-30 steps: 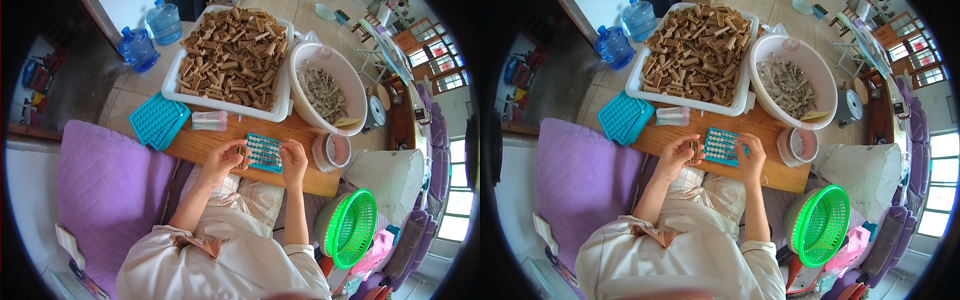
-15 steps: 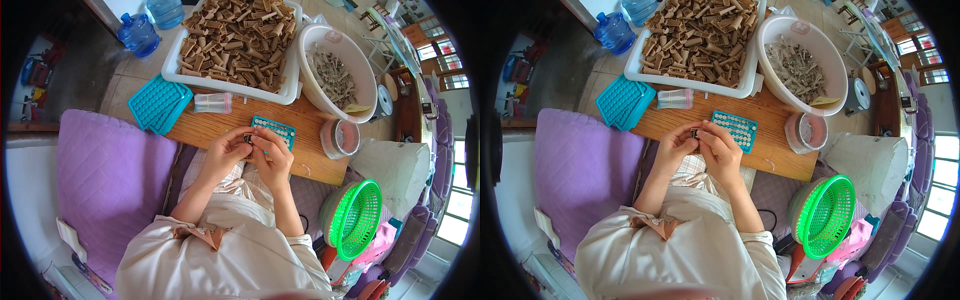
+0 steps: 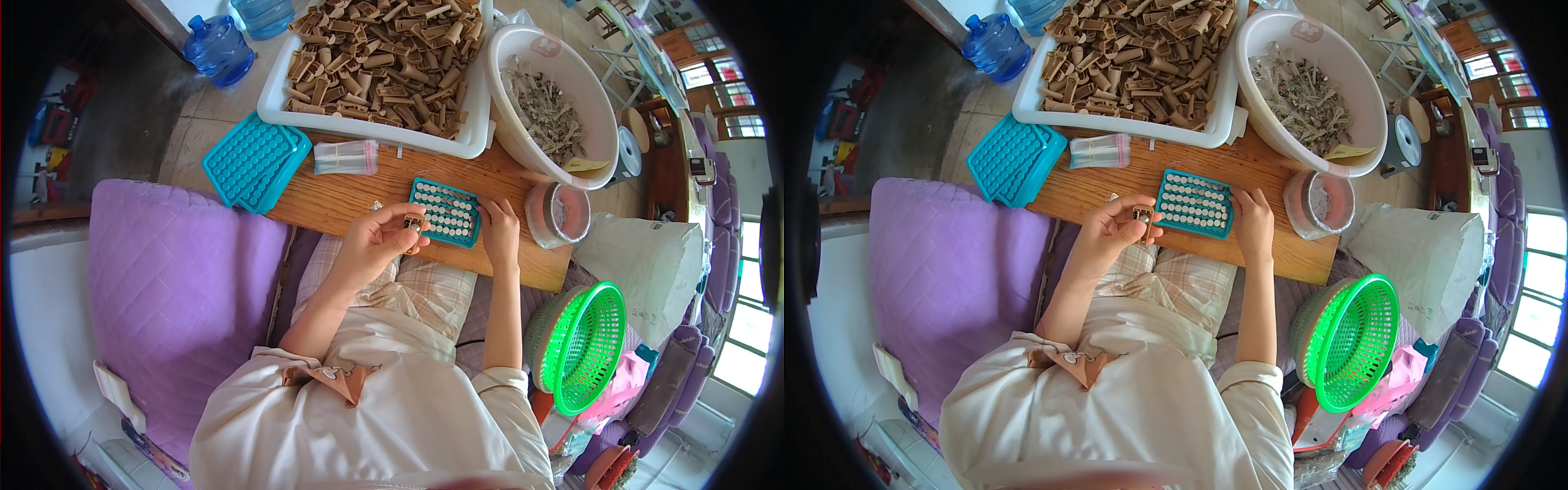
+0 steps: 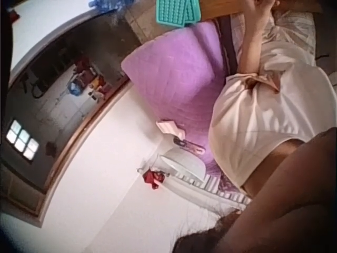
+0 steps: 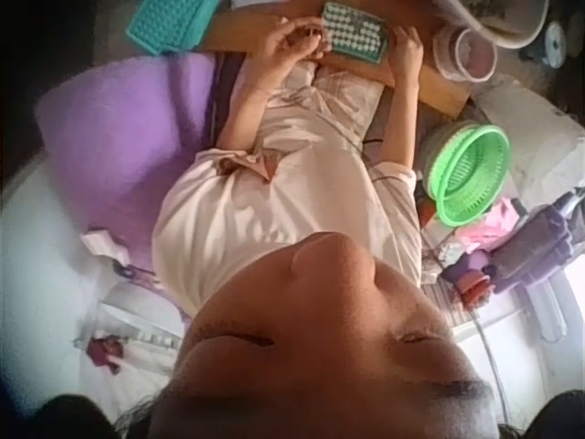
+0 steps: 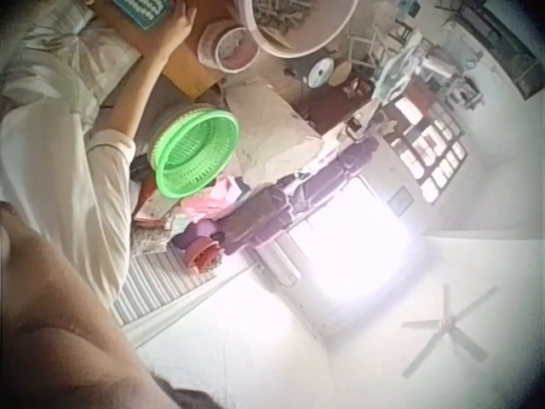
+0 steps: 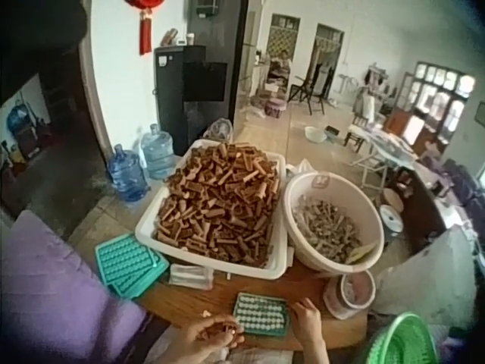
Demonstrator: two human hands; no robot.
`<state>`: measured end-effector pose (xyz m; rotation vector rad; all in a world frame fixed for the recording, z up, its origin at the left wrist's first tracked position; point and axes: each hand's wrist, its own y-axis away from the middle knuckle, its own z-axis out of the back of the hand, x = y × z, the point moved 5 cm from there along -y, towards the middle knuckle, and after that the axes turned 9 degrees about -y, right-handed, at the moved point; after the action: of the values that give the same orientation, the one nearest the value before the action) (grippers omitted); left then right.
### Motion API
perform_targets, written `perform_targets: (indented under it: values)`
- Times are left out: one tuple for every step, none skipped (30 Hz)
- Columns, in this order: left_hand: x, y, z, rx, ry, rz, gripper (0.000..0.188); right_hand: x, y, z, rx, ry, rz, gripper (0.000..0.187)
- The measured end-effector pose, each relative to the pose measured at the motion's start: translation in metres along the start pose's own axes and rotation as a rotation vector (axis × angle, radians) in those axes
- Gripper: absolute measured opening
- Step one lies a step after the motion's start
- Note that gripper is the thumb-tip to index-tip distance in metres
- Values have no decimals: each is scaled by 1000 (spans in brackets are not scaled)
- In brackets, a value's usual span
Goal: The person assembles small wooden components into blue silicone grids by hand.
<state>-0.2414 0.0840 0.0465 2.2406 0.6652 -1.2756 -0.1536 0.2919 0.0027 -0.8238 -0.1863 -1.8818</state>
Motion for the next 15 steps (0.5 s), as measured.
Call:
perform_targets:
  values:
    - [-1, 0, -1, 9, 13, -1, 35, 2, 1, 0, -17, -10, 27, 13]
    - [-2, 1, -2, 19, 25, -2, 36, 2, 1, -1, -14, -12, 25, 13]
    - [-3, 1, -3, 17, 25, 2, 36, 5, 1, 0, -25, 52, 59, 10]
    - [-4, 1, -3, 22, 9, -12, 36, 11, 0, 1, -37, 116, 96, 8]
    - [-5, 1, -4, 29, -7, -26, 37, 16, -1, 1, -36, 115, 94, 8]
    - [-5, 0, -4, 28, -7, -23, 37, 18, 1, 7, -130, -83, 8, 7]
    - [-5, 0, -5, 36, -15, -26, 38, 23, 1, 12, -222, -280, -77, 7]
    - [-6, 1, -7, 44, -23, -26, 38, 41, 2, 15, -220, -281, -80, 7]
    - [-6, 2, -8, 39, -22, -21, 38, 70, 5, 22, -252, -289, 52, 9]
    - [-7, 3, -9, 30, -52, 0, 37, 99, 9, 27, -287, -293, 182, 12]
    - [-8, 2, -10, 20, -84, 19, 37, 121, 15, 27, -288, -412, 221, 16]
    - [-8, 3, -11, 23, -84, 22, 37, 135, 18, 26, -301, -413, 283, 19]
    - [-7, 3, -14, 31, -50, 27, 36, 138, 19, 22, -304, -413, 279, 19]
    - [-6, 2, -15, 38, -17, 31, 35, 140, 19, 18, -299, -424, 294, 19]
    - [-5, 1, -15, 39, -19, 33, 35, 141, 20, 16, -293, -436, 310, 19]
